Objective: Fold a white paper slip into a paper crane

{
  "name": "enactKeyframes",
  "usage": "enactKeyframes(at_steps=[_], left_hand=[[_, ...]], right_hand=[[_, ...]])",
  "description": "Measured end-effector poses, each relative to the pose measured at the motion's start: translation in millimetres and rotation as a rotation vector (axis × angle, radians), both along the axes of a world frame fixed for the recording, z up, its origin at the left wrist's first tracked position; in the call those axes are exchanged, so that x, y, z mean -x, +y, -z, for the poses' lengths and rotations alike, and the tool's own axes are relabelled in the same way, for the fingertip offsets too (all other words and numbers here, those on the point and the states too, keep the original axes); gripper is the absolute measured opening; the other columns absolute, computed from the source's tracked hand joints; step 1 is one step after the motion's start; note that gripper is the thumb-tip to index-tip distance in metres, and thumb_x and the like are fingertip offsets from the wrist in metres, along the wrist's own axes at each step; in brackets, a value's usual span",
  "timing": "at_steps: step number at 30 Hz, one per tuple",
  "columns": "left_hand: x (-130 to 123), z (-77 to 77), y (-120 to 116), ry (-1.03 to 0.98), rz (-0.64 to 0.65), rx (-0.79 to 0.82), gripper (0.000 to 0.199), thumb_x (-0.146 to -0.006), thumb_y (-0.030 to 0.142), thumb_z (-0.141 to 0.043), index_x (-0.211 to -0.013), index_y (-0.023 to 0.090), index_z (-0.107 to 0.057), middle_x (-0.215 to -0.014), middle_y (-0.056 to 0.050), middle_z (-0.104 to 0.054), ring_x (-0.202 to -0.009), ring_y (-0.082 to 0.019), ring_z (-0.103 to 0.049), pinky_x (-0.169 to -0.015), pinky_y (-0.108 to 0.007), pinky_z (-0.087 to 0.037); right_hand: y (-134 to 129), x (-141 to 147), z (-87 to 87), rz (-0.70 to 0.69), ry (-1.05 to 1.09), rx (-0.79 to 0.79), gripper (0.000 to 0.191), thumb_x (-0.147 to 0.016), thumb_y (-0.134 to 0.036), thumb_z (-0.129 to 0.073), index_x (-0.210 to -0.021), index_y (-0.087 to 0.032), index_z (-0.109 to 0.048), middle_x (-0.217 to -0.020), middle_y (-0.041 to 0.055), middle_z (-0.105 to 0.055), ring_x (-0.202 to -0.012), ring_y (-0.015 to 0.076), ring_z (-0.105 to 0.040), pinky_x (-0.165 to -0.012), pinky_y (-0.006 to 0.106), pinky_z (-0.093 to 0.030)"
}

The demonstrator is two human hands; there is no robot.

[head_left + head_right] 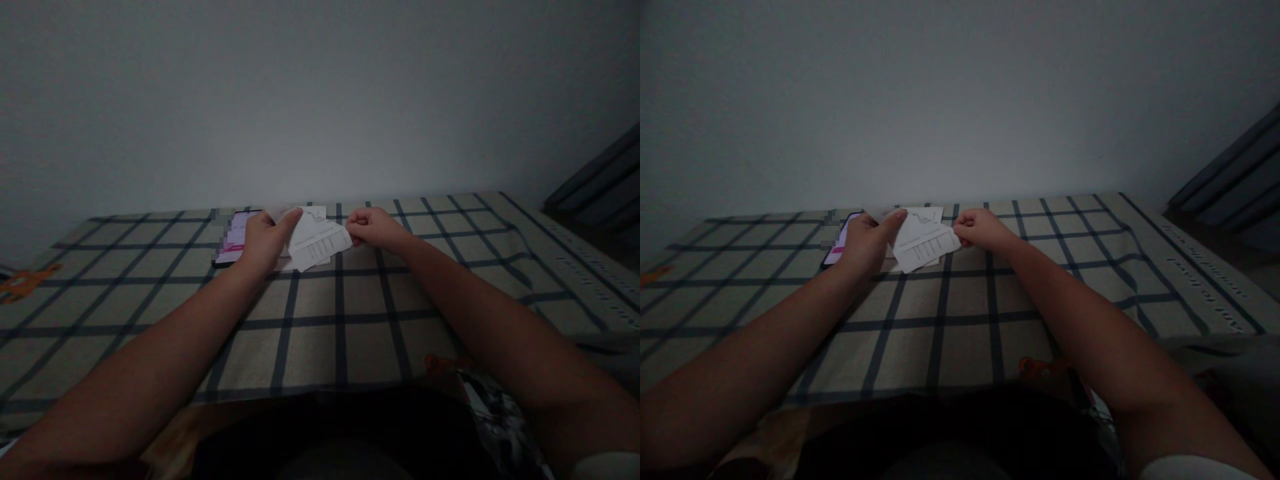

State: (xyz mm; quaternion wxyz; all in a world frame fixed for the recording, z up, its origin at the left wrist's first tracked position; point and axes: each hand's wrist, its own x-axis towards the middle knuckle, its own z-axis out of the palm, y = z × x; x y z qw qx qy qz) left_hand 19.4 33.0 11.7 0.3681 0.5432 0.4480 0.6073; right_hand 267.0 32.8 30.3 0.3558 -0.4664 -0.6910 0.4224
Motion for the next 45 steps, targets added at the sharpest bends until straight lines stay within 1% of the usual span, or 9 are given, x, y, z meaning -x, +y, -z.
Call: enactKeyframes(at_steps=[3,6,9,13,19,23,30,39,45], left_hand=[[-2,2.9,3,-0.115,0.005,0.032,0.037,-0.072,0.044,-0.088,-0.092,0.014,-0.079,-0.099,-0.012,-0.082,-0.082,-0.023,-0.077,-0.074,-0.034,-0.062],[-10,1.1,-6,-0.128,0.110,0.126,0.040,-0.069,0.044,-0.089,-0.092,0.013,-0.078,-0.098,-0.013,-0.081,-0.080,-0.023,-0.077,-0.074,-0.034,-0.062],[-18,-2.6,-21,-0.062,0.211,0.188,0.046,-0.066,0.043,-0.091,-0.097,0.011,-0.078,-0.100,-0.013,-0.081,-0.081,-0.023,-0.076,-0.074,-0.033,-0.060],[-21,-5.8,-30,0.029,0.225,0.207,0.047,-0.067,0.045,-0.090,-0.097,0.011,-0.079,-0.100,-0.014,-0.081,-0.082,-0.024,-0.075,-0.072,-0.033,-0.058],[-17,-3.5,-23,0.076,0.293,0.215,0.038,-0.065,0.041,-0.090,-0.088,0.014,-0.078,-0.085,-0.009,-0.079,-0.071,-0.020,-0.071,-0.066,-0.031,-0.057],[-17,2.0,-21,0.090,0.296,0.218,0.038,-0.065,0.039,-0.090,-0.092,0.014,-0.079,-0.096,-0.011,-0.080,-0.081,-0.023,-0.074,-0.075,-0.034,-0.060],[-14,-10.3,-22,0.155,0.190,0.129,0.033,-0.065,0.041,-0.087,-0.083,0.014,-0.080,-0.083,-0.009,-0.080,-0.073,-0.021,-0.072,-0.066,-0.031,-0.056],[-4,-16.8,-19,0.543,0.019,-0.112,0.024,-0.075,0.039,-0.077,-0.087,0.019,-0.085,-0.083,-0.007,-0.080,-0.064,-0.017,-0.065,-0.060,-0.027,-0.050],[7,-19.4,-11,0.696,-0.070,-0.238,0.023,-0.078,0.037,-0.074,-0.089,0.020,-0.085,-0.080,-0.005,-0.078,-0.066,-0.017,-0.064,-0.069,-0.028,-0.050]], right_hand=[[2,-2,-1.3,0.044,0.029,0.013,0.016,-0.081,-0.008,-0.057,-0.069,-0.018,-0.057,-0.061,0.0007,-0.062,-0.057,0.0117,-0.059,-0.057,0.024,-0.046],[0,1,-3.7,0.054,0.075,0.028,0.018,-0.088,-0.015,-0.053,-0.071,-0.018,-0.056,-0.065,0.0012,-0.061,-0.057,0.0124,-0.058,-0.059,0.026,-0.048],[-6,8,-3.4,-0.045,0.034,-0.027,0.018,-0.091,-0.031,-0.057,-0.079,-0.017,-0.060,-0.071,0.0014,-0.061,-0.062,0.0130,-0.056,-0.059,0.027,-0.045],[-14,17,1.3,-0.169,-0.137,-0.184,0.031,-0.089,-0.045,-0.058,-0.082,-0.016,-0.064,-0.075,0.0010,-0.060,-0.067,0.0131,-0.052,-0.059,0.026,-0.036],[-19,20,2.5,-0.178,-0.197,-0.340,0.027,-0.088,-0.040,-0.054,-0.073,-0.018,-0.056,-0.068,-0.0017,-0.052,-0.063,0.0110,-0.044,-0.059,0.028,-0.031],[-19,20,0.2,-0.229,-0.219,-0.375,0.028,-0.089,-0.040,-0.052,-0.072,-0.019,-0.054,-0.067,-0.0022,-0.050,-0.061,0.0108,-0.042,-0.059,0.028,-0.029],[-21,19,-4.0,-0.221,-0.255,-0.405,0.024,-0.089,-0.035,-0.053,-0.070,-0.020,-0.050,-0.066,-0.0028,-0.048,-0.062,0.0113,-0.041,-0.061,0.029,-0.029],[-19,18,-3.9,-0.209,-0.318,-0.413,0.021,-0.088,-0.031,-0.053,-0.070,-0.020,-0.050,-0.066,-0.0024,-0.049,-0.063,0.0119,-0.042,-0.062,0.029,-0.029],[-20,17,-5.4,-0.223,-0.296,-0.379,0.019,-0.088,-0.032,-0.052,-0.073,-0.020,-0.053,-0.067,-0.0024,-0.050,-0.063,0.0121,-0.043,-0.062,0.028,-0.029]])
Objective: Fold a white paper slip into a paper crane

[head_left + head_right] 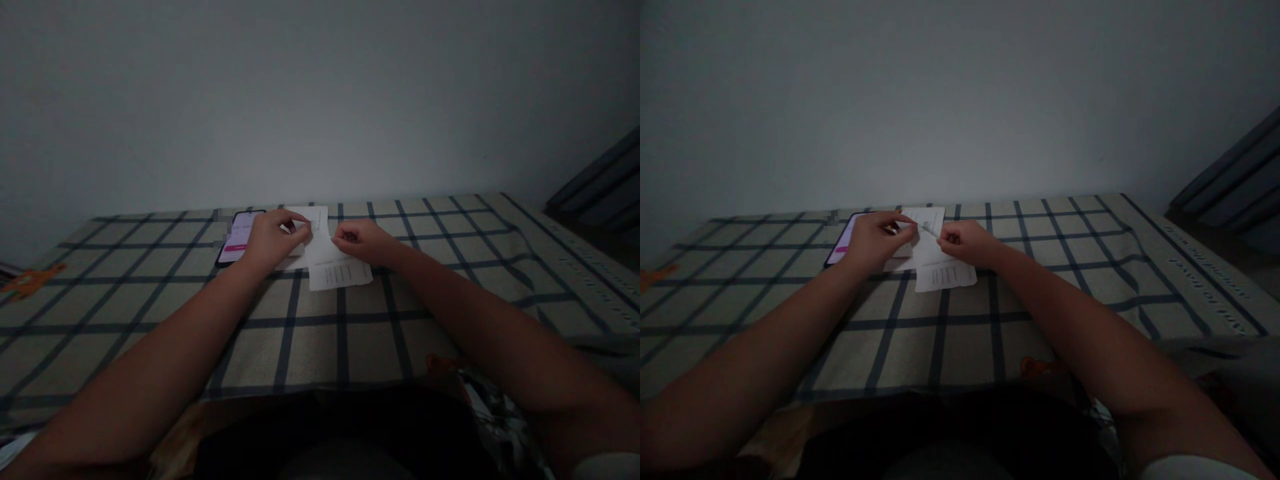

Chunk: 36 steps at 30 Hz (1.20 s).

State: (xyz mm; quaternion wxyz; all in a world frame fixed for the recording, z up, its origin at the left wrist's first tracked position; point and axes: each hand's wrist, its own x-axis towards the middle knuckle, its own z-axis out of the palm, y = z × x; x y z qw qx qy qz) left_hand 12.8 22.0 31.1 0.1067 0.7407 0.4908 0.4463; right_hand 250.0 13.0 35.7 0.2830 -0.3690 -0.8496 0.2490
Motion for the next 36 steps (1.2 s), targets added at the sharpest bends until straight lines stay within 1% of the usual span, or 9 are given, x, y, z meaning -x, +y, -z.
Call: enactKeyframes(at_steps=[5,12,18,20,24,27,29,32,36], left_hand=[[14,-0.5,13,0.065,-0.022,-0.059,0.020,-0.077,0.035,-0.073,-0.084,0.020,-0.083,-0.080,-0.006,-0.078,-0.070,-0.018,-0.065,-0.073,-0.029,-0.048],[22,1.4,19,0.003,-0.084,-0.089,0.022,-0.079,0.039,-0.075,-0.086,0.020,-0.083,-0.082,-0.006,-0.077,-0.071,-0.019,-0.065,-0.076,-0.030,-0.049],[20,-0.7,22,-0.291,-0.182,-0.025,0.023,-0.081,0.042,-0.074,-0.084,0.020,-0.080,-0.077,-0.004,-0.075,-0.070,-0.017,-0.064,-0.069,-0.027,-0.050],[16,-0.3,22,-0.421,-0.100,0.100,0.031,-0.082,0.048,-0.073,-0.087,0.018,-0.079,-0.081,-0.006,-0.075,-0.065,-0.016,-0.062,-0.059,-0.026,-0.049],[5,7.1,18,-0.568,0.230,0.458,0.063,-0.086,0.076,-0.056,-0.088,0.017,-0.077,-0.083,-0.012,-0.075,-0.062,-0.018,-0.065,-0.047,-0.026,-0.048],[-3,14.4,10,-0.465,0.398,0.642,0.057,-0.076,0.074,-0.072,-0.075,0.017,-0.076,-0.075,-0.013,-0.074,-0.060,-0.019,-0.065,-0.047,-0.026,-0.049],[-7,16.5,4,-0.446,0.430,0.685,0.047,-0.071,0.063,-0.083,-0.075,0.017,-0.076,-0.074,-0.012,-0.075,-0.060,-0.019,-0.066,-0.051,-0.028,-0.052],[-11,15.2,-4,-0.451,0.395,0.677,0.043,-0.071,0.059,-0.084,-0.071,0.017,-0.075,-0.070,-0.008,-0.074,-0.058,-0.017,-0.065,-0.054,-0.029,-0.053],[-10,14.0,-3,-0.359,0.318,0.520,0.043,-0.075,0.058,-0.081,-0.068,0.017,-0.073,-0.067,-0.006,-0.071,-0.056,-0.015,-0.062,-0.049,-0.024,-0.045]], right_hand=[[0,0,0.1,0.009,-0.011,0.004,0.021,-0.088,-0.034,-0.052,-0.073,-0.020,-0.053,-0.069,-0.0018,-0.051,-0.063,0.0119,-0.043,-0.061,0.028,-0.029],[1,-2,0.9,0.003,0.065,0.043,0.025,-0.088,-0.036,-0.053,-0.069,-0.021,-0.047,-0.068,-0.0026,-0.047,-0.062,0.0117,-0.041,-0.060,0.029,-0.029],[-2,-4,-0.5,0.025,0.102,0.081,0.024,-0.088,-0.037,-0.054,-0.071,-0.020,-0.051,-0.069,-0.0023,-0.048,-0.064,0.0120,-0.041,-0.062,0.029,-0.031],[-2,-4,0.0,0.044,0.131,0.072,0.025,-0.090,-0.039,-0.054,-0.074,-0.020,-0.053,-0.070,-0.0017,-0.049,-0.065,0.0125,-0.042,-0.063,0.029,-0.032],[2,-4,2.6,0.073,0.185,0.038,0.027,-0.091,-0.041,-0.054,-0.075,-0.019,-0.056,-0.072,-0.0004,-0.052,-0.066,0.0129,-0.045,-0.064,0.029,-0.033],[5,-4,4.7,0.110,0.209,0.031,0.029,-0.091,-0.043,-0.055,-0.078,-0.018,-0.060,-0.075,0.0010,-0.057,-0.068,0.0136,-0.047,-0.064,0.029,-0.034],[7,-4,5.8,0.138,0.213,0.035,0.029,-0.091,-0.043,-0.056,-0.080,-0.017,-0.062,-0.076,0.0018,-0.060,-0.070,0.0142,-0.049,-0.064,0.028,-0.035],[10,-5,7.8,0.158,0.223,0.045,0.029,-0.091,-0.043,-0.057,-0.082,-0.016,-0.065,-0.079,0.0030,-0.063,-0.073,0.0152,-0.052,-0.066,0.028,-0.037],[13,-5,11.3,0.128,0.258,0.150,0.026,-0.088,-0.041,-0.061,-0.090,-0.016,-0.068,-0.080,0.0024,-0.064,-0.071,0.0147,-0.053,-0.064,0.028,-0.038]])
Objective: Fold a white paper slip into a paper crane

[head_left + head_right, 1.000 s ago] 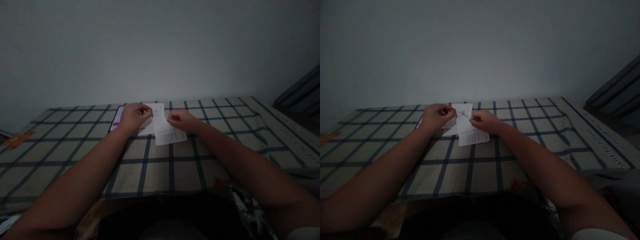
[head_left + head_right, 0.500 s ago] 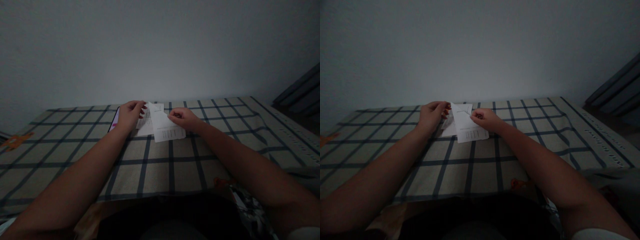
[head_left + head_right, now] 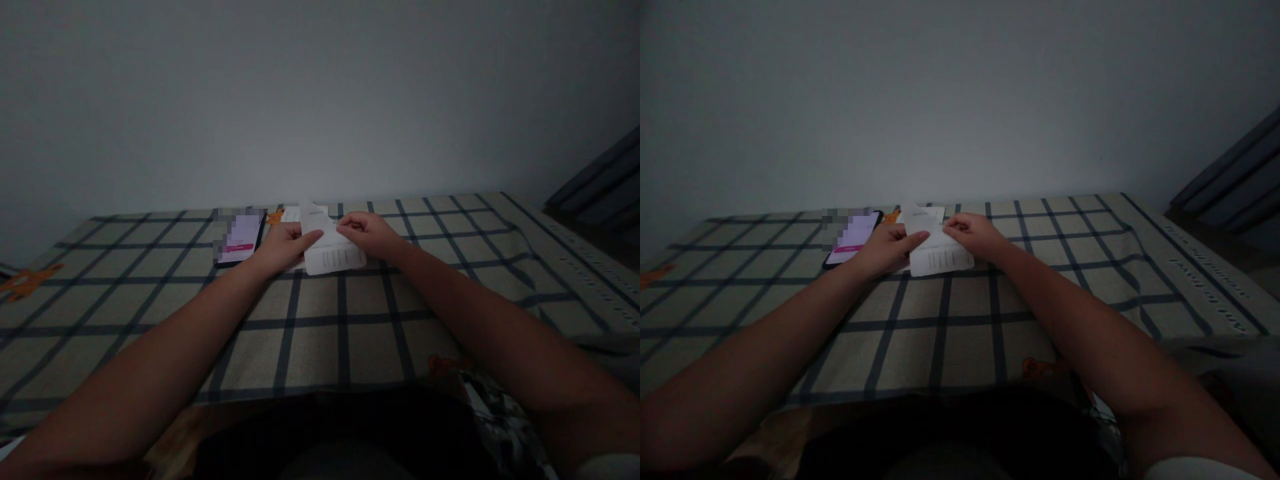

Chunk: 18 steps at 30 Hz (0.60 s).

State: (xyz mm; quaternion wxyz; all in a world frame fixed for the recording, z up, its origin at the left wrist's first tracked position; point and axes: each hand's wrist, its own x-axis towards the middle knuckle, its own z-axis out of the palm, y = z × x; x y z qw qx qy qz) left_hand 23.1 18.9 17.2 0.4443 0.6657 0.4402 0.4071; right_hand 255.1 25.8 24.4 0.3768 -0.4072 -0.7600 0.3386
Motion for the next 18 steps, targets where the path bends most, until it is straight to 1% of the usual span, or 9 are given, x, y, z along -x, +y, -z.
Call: enactKeyframes(at_steps=[3,7,9,13,15,18], left_hand=[[2,2.2,4,0.002,-0.016,-0.030,0.038,-0.077,0.054,-0.079,-0.072,0.016,-0.075,-0.071,-0.007,-0.074,-0.056,-0.014,-0.061,-0.049,-0.024,-0.045],[2,5.0,6,-0.066,-0.003,0.012,0.036,-0.077,0.052,-0.080,-0.074,0.017,-0.076,-0.073,-0.008,-0.075,-0.060,-0.017,-0.065,-0.053,-0.027,-0.050],[2,6.1,6,-0.077,-0.006,0.031,0.037,-0.076,0.054,-0.081,-0.073,0.017,-0.076,-0.070,-0.008,-0.074,-0.059,-0.018,-0.065,-0.052,-0.029,-0.050],[2,9.1,8,-0.122,0.002,0.099,0.038,-0.074,0.054,-0.083,-0.071,0.018,-0.075,-0.067,-0.009,-0.072,-0.060,-0.020,-0.067,-0.054,-0.032,-0.053],[2,10.6,10,-0.174,0.009,0.143,0.037,-0.074,0.053,-0.084,-0.072,0.017,-0.075,-0.071,-0.010,-0.074,-0.063,-0.022,-0.069,-0.057,-0.034,-0.056],[0,11.6,12,-0.281,0.010,0.209,0.033,-0.074,0.047,-0.085,-0.076,0.015,-0.075,-0.076,-0.011,-0.076,-0.065,-0.021,-0.071,-0.063,-0.036,-0.059]], right_hand=[[1,0,1.8,-0.029,0.017,0.094,0.025,-0.087,-0.038,-0.064,-0.096,-0.015,-0.069,-0.076,0.0007,-0.062,-0.066,0.0132,-0.052,-0.060,0.026,-0.037],[2,0,3.5,-0.022,0.053,0.166,0.024,-0.090,-0.037,-0.064,-0.099,-0.016,-0.070,-0.076,0.0012,-0.063,-0.064,0.0128,-0.054,-0.055,0.025,-0.038],[2,-1,4.7,-0.020,0.069,0.191,0.023,-0.090,-0.036,-0.065,-0.102,-0.017,-0.070,-0.078,0.0019,-0.064,-0.064,0.0132,-0.056,-0.054,0.025,-0.039],[4,-2,7.4,-0.028,0.078,0.203,0.020,-0.092,-0.033,-0.065,-0.104,-0.018,-0.071,-0.079,0.0024,-0.066,-0.066,0.0142,-0.059,-0.054,0.025,-0.041],[4,-2,8.4,-0.047,0.102,0.223,0.020,-0.092,-0.033,-0.065,-0.105,-0.018,-0.070,-0.080,0.0024,-0.066,-0.066,0.0141,-0.059,-0.055,0.025,-0.043],[4,-2,7.2,-0.073,0.174,0.272,0.023,-0.093,-0.031,-0.065,-0.111,-0.017,-0.068,-0.078,0.0004,-0.064,-0.064,0.0134,-0.059,-0.056,0.025,-0.044]])
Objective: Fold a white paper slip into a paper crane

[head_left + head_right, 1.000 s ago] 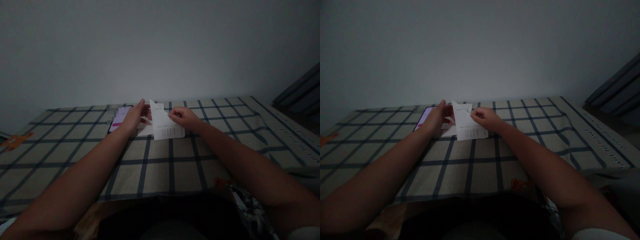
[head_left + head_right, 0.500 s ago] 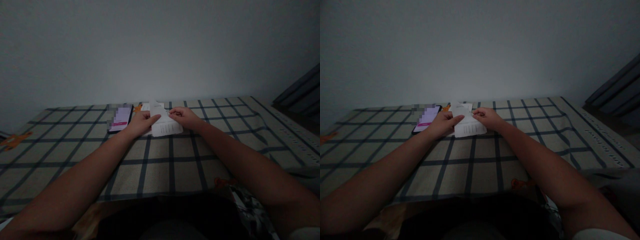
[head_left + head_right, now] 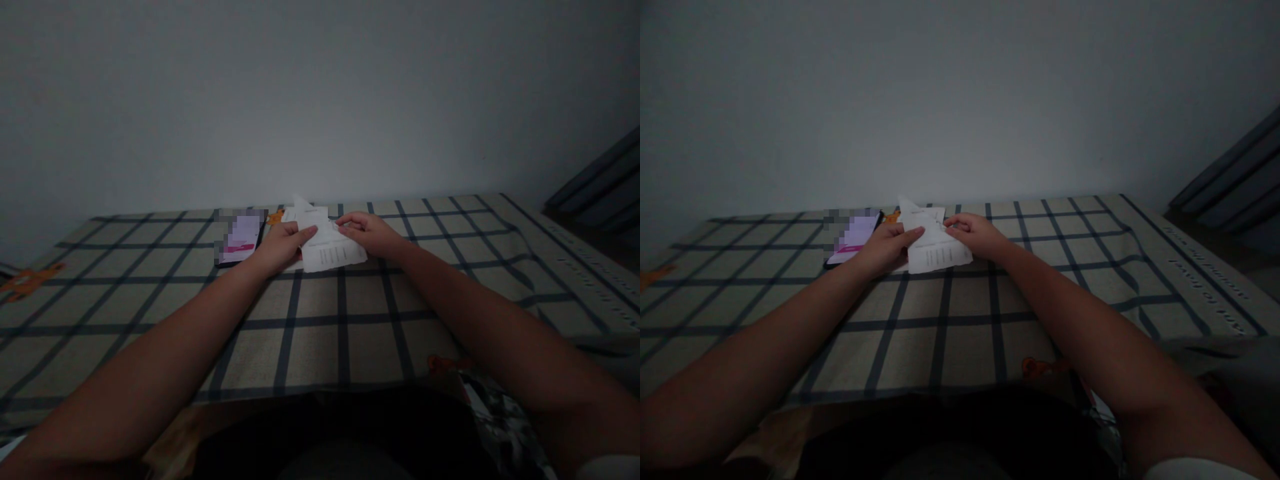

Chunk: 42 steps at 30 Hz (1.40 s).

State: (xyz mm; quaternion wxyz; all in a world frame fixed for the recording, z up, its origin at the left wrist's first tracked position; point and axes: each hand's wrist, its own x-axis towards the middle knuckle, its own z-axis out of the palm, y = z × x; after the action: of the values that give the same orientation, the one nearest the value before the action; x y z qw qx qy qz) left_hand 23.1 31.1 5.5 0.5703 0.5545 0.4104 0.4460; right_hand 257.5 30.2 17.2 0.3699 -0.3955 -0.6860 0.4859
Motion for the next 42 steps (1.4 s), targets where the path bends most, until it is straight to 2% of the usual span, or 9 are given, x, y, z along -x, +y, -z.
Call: enactKeyframes(at_steps=[6,11,15,18,20,25,29,33,42], left_hand=[[1,-0.8,8,-0.140,-0.086,-0.017,0.031,-0.080,0.031,-0.079,-0.104,0.013,-0.072,-0.090,-0.010,-0.079,-0.072,-0.020,-0.073,-0.067,-0.032,-0.059],[4,-2.3,12,-0.138,-0.179,-0.072,0.076,-0.082,0.022,-0.076,-0.152,0.024,-0.048,-0.112,-0.009,-0.077,-0.069,-0.017,-0.072,-0.059,-0.027,-0.055],[3,-7.5,9,-0.156,-0.238,-0.029,0.095,-0.085,0.017,-0.073,-0.166,0.031,-0.025,-0.109,-0.008,-0.074,-0.065,-0.013,-0.068,-0.057,-0.025,-0.053],[2,-12.3,5,-0.145,-0.222,-0.015,0.093,-0.086,0.020,-0.071,-0.166,0.030,-0.026,-0.091,-0.002,-0.072,-0.057,-0.012,-0.062,-0.052,-0.024,-0.049],[3,-13.9,4,-0.137,-0.196,-0.041,0.088,-0.087,0.027,-0.070,-0.165,0.029,-0.028,-0.077,0.002,-0.068,-0.051,-0.011,-0.057,-0.049,-0.023,-0.044],[11,-11.1,11,-0.114,-0.218,-0.256,0.045,-0.092,0.053,-0.064,-0.123,0.020,-0.072,-0.056,0.004,-0.050,-0.045,-0.009,-0.038,-0.043,-0.022,-0.027],[14,-7.8,13,-0.054,-0.235,-0.338,0.047,-0.088,0.063,-0.065,-0.100,0.019,-0.078,-0.081,-0.005,-0.068,-0.066,-0.014,-0.057,-0.054,-0.023,-0.041],[9,-4.4,7,-0.068,0.017,-0.173,0.068,-0.082,0.079,-0.060,-0.107,0.019,-0.076,-0.108,-0.014,-0.078,-0.092,-0.026,-0.072,-0.070,-0.033,-0.054],[-2,-11.4,-7,-0.070,0.007,-0.114,0.044,-0.072,0.035,-0.087,-0.109,0.016,-0.072,-0.095,-0.007,-0.080,-0.081,-0.021,-0.074,-0.080,-0.036,-0.058]], right_hand=[[-3,1,-10.2,0.096,0.175,0.005,0.026,-0.082,-0.012,-0.064,-0.107,-0.018,-0.067,-0.070,-0.0054,-0.056,-0.061,0.0093,-0.052,-0.054,0.020,-0.039],[0,4,-11.0,0.171,0.250,0.123,0.024,-0.075,-0.004,-0.059,-0.089,-0.017,-0.073,-0.079,-0.0001,-0.069,-0.066,0.0101,-0.060,-0.060,0.022,-0.047],[5,2,-5.4,0.139,0.258,0.117,0.025,-0.077,-0.012,-0.069,-0.099,-0.019,-0.080,-0.089,0.0035,-0.076,-0.071,0.0115,-0.063,-0.065,0.025,-0.052],[7,-1,-2.8,0.138,0.215,0.005,0.023,-0.078,-0.021,-0.076,-0.100,-0.021,-0.081,-0.100,0.0044,-0.078,-0.079,0.0126,-0.065,-0.065,0.024,-0.053],[7,-3,-2.9,0.163,0.203,-0.055,0.012,-0.080,-0.028,-0.077,-0.088,-0.019,-0.079,-0.088,0.0032,-0.075,-0.073,0.0111,-0.063,-0.061,0.022,-0.052],[4,-3,-6.5,0.216,0.370,-0.044,0.026,-0.082,-0.041,-0.079,-0.080,-0.017,-0.071,-0.073,-0.0007,-0.067,-0.061,0.0079,-0.060,-0.056,0.020,-0.051],[5,-2,-7.0,0.165,0.453,0.058,0.028,-0.082,-0.041,-0.081,-0.082,-0.016,-0.069,-0.066,0.0001,-0.068,-0.057,0.0086,-0.062,-0.056,0.020,-0.053],[6,-1,-4.7,0.185,0.390,0.103,0.021,-0.089,-0.034,-0.076,-0.082,-0.016,-0.069,-0.063,-0.0002,-0.068,-0.055,0.0085,-0.063,-0.054,0.019,-0.053],[-2,3,-11.9,0.155,0.308,0.176,0.015,-0.092,-0.009,-0.060,-0.103,-0.017,-0.067,-0.071,-0.0003,-0.075,-0.053,0.0095,-0.067,-0.053,0.020,-0.055]])
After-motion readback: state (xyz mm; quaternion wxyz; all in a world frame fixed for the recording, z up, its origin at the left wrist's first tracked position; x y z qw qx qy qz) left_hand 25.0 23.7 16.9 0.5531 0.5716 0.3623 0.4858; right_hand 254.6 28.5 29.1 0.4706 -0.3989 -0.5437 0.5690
